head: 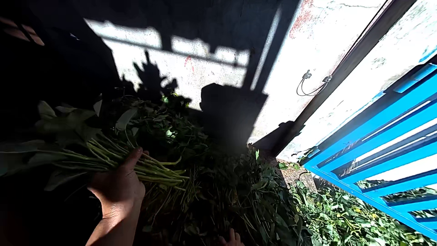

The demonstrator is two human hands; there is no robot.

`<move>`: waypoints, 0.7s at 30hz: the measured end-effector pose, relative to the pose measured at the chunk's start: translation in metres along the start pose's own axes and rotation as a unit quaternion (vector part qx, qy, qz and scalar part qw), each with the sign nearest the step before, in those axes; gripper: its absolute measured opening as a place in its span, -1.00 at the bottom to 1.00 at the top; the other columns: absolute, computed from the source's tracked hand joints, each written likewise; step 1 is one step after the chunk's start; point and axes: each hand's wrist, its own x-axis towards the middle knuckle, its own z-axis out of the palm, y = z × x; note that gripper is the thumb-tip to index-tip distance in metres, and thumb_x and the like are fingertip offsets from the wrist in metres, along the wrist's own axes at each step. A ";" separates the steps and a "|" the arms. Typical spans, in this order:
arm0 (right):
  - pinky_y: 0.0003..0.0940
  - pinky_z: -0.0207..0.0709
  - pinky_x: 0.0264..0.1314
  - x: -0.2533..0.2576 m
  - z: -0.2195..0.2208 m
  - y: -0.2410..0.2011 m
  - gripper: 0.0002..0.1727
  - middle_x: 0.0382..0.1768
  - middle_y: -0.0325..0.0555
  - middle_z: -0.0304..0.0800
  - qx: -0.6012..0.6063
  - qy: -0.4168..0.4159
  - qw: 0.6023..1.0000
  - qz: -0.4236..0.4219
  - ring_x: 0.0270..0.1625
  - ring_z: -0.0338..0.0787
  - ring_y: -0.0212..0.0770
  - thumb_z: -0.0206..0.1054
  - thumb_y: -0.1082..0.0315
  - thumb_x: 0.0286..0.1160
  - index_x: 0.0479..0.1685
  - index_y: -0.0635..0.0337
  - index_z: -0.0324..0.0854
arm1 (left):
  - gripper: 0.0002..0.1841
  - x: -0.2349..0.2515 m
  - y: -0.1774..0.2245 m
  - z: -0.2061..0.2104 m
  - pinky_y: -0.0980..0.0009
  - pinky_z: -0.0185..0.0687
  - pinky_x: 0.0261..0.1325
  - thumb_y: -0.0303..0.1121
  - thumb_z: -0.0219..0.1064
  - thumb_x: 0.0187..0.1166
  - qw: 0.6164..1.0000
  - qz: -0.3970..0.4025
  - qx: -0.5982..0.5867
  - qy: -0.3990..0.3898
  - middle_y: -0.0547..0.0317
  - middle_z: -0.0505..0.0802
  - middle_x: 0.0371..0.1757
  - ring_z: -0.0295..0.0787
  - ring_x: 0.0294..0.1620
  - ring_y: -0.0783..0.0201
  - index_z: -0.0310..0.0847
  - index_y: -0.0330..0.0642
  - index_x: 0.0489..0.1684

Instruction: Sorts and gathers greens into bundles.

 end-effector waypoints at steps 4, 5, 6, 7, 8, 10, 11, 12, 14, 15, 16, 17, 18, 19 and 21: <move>0.23 0.65 0.31 0.061 0.010 0.022 -0.51 0.58 0.26 0.46 0.060 -0.016 0.996 0.058 0.48 0.61 0.30 0.23 0.21 0.64 0.55 0.03 0.58 | -0.64 -0.005 -0.005 0.000 0.10 0.91 -0.21 -0.62 0.48 0.41 0.984 -0.171 -0.030 -0.028 -0.02 0.88 -0.18 0.90 -0.30 0.11 0.59 -0.28 0.15; 0.21 0.61 0.38 0.078 0.010 0.023 -0.50 0.60 0.26 0.45 0.095 -0.026 0.993 0.058 0.48 0.64 0.27 0.19 0.25 0.68 0.58 0.09 0.53 | -0.67 -0.008 -0.008 0.001 0.10 0.90 -0.25 -0.60 0.46 0.45 0.976 -0.213 -0.023 -0.049 -0.05 0.88 -0.19 0.89 -0.34 0.09 0.60 -0.31 0.15; 0.20 0.60 0.41 0.094 0.010 0.024 -0.49 0.61 0.25 0.44 0.129 -0.030 0.989 0.063 0.45 0.68 0.25 0.16 0.26 0.70 0.61 0.14 0.49 | -0.68 -0.011 -0.010 0.003 0.07 0.90 -0.26 -0.60 0.44 0.47 0.968 -0.243 -0.016 -0.069 -0.10 0.87 -0.20 0.88 -0.35 0.06 0.61 -0.33 0.17; 0.19 0.61 0.41 0.108 0.007 0.024 -0.47 0.61 0.26 0.44 0.148 -0.030 0.985 0.083 0.41 0.71 0.25 0.15 0.26 0.70 0.63 0.17 0.44 | -0.68 -0.013 -0.012 0.004 0.03 0.90 -0.25 -0.62 0.42 0.48 0.962 -0.257 -0.008 -0.088 -0.16 0.87 -0.20 0.89 -0.35 0.01 0.61 -0.36 0.18; 0.18 0.62 0.40 0.119 0.005 0.022 -0.46 0.61 0.27 0.44 0.151 -0.030 0.981 0.119 0.40 0.72 0.24 0.15 0.25 0.70 0.65 0.19 0.40 | -0.68 -0.015 -0.014 0.005 0.00 0.90 -0.24 -0.65 0.41 0.47 0.960 -0.259 -0.001 -0.105 -0.20 0.87 -0.20 0.90 -0.34 -0.03 0.60 -0.38 0.18; 0.18 0.63 0.38 0.139 0.006 0.024 -0.42 0.59 0.28 0.46 0.149 -0.033 0.968 0.198 0.40 0.73 0.24 0.18 0.18 0.68 0.64 0.21 0.37 | -0.67 -0.018 -0.017 0.007 -0.01 0.91 -0.24 -0.72 0.40 0.43 0.962 -0.242 0.005 -0.125 -0.26 0.88 -0.17 0.92 -0.30 -0.10 0.59 -0.40 0.16; 0.18 0.63 0.38 0.147 0.010 0.027 -0.43 0.57 0.26 0.50 0.154 -0.033 0.961 0.227 0.42 0.72 0.22 0.19 0.12 0.68 0.59 0.21 0.43 | -0.67 -0.019 -0.018 0.007 0.00 0.92 -0.24 -0.75 0.39 0.42 0.964 -0.232 0.006 -0.132 -0.28 0.89 -0.16 0.93 -0.29 -0.13 0.59 -0.43 0.13; 0.18 0.63 0.38 0.152 0.014 0.031 -0.44 0.55 0.23 0.53 0.162 -0.031 0.955 0.248 0.42 0.72 0.20 0.18 0.05 0.68 0.54 0.19 0.49 | -0.67 -0.019 -0.019 0.007 0.01 0.93 -0.23 -0.76 0.39 0.41 0.965 -0.222 0.010 -0.138 -0.29 0.90 -0.16 0.94 -0.28 -0.14 0.58 -0.44 0.13; 0.22 0.63 0.34 0.158 0.021 0.036 -0.45 0.51 0.18 0.59 0.161 -0.022 0.950 0.267 0.40 0.73 0.18 0.17 -0.01 0.68 0.52 0.11 0.55 | -0.68 -0.019 -0.019 0.007 0.04 0.94 -0.27 -0.77 0.39 0.40 0.967 -0.206 0.023 -0.148 -0.30 0.89 -0.24 0.94 -0.33 -0.13 0.57 -0.47 0.11; 0.24 0.63 0.32 0.160 0.023 0.037 -0.48 0.49 0.14 0.63 0.150 -0.018 0.951 0.269 0.38 0.75 0.18 0.16 0.03 0.68 0.53 0.04 0.56 | -0.69 -0.020 -0.020 0.007 0.04 0.93 -0.28 -0.77 0.39 0.40 0.967 -0.202 0.026 -0.152 -0.29 0.89 -0.28 0.93 -0.37 -0.12 0.58 -0.48 0.09; 0.26 0.64 0.30 0.160 0.024 0.036 -0.51 0.45 0.11 0.67 0.140 -0.013 0.953 0.268 0.36 0.77 0.17 0.16 0.07 0.67 0.52 -0.03 0.58 | -0.68 -0.021 -0.020 0.007 0.04 0.93 -0.28 -0.78 0.40 0.38 0.967 -0.198 0.028 -0.157 -0.28 0.88 -0.31 0.92 -0.39 -0.12 0.58 -0.48 0.09; 0.26 0.64 0.29 0.158 0.023 0.034 -0.53 0.42 0.10 0.71 0.145 -0.002 0.953 0.265 0.35 0.77 0.17 0.16 0.09 0.67 0.50 -0.06 0.60 | -0.67 -0.022 -0.020 0.007 0.05 0.93 -0.28 -0.79 0.40 0.37 0.967 -0.196 0.028 -0.162 -0.29 0.88 -0.31 0.91 -0.41 -0.11 0.59 -0.48 0.10; 0.26 0.63 0.30 0.154 0.020 0.031 -0.55 0.38 0.11 0.74 0.171 0.019 0.951 0.258 0.36 0.77 0.17 0.18 0.09 0.67 0.47 -0.05 0.63 | -0.65 -0.023 -0.020 0.008 0.07 0.93 -0.29 -0.79 0.40 0.36 0.966 -0.196 0.031 -0.164 -0.28 0.88 -0.30 0.91 -0.42 -0.10 0.61 -0.47 0.12; 0.26 0.60 0.34 0.149 0.015 0.027 -0.56 0.38 0.15 0.72 0.213 0.047 0.945 0.245 0.39 0.74 0.19 0.20 0.09 0.67 0.44 -0.01 0.65 | -0.65 -0.024 -0.020 0.008 0.09 0.93 -0.30 -0.79 0.40 0.37 0.965 -0.199 0.034 -0.165 -0.29 0.88 -0.28 0.90 -0.42 -0.09 0.62 -0.48 0.14; 0.25 0.56 0.38 0.131 0.004 0.016 -0.55 0.35 0.26 0.65 0.322 0.126 0.921 0.179 0.38 0.68 0.23 0.28 0.13 0.59 0.37 0.13 0.71 | -0.66 -0.026 -0.022 0.009 0.13 0.92 -0.32 -0.79 0.41 0.36 0.962 -0.211 0.043 -0.168 -0.30 0.88 -0.24 0.90 -0.42 -0.09 0.63 -0.49 0.12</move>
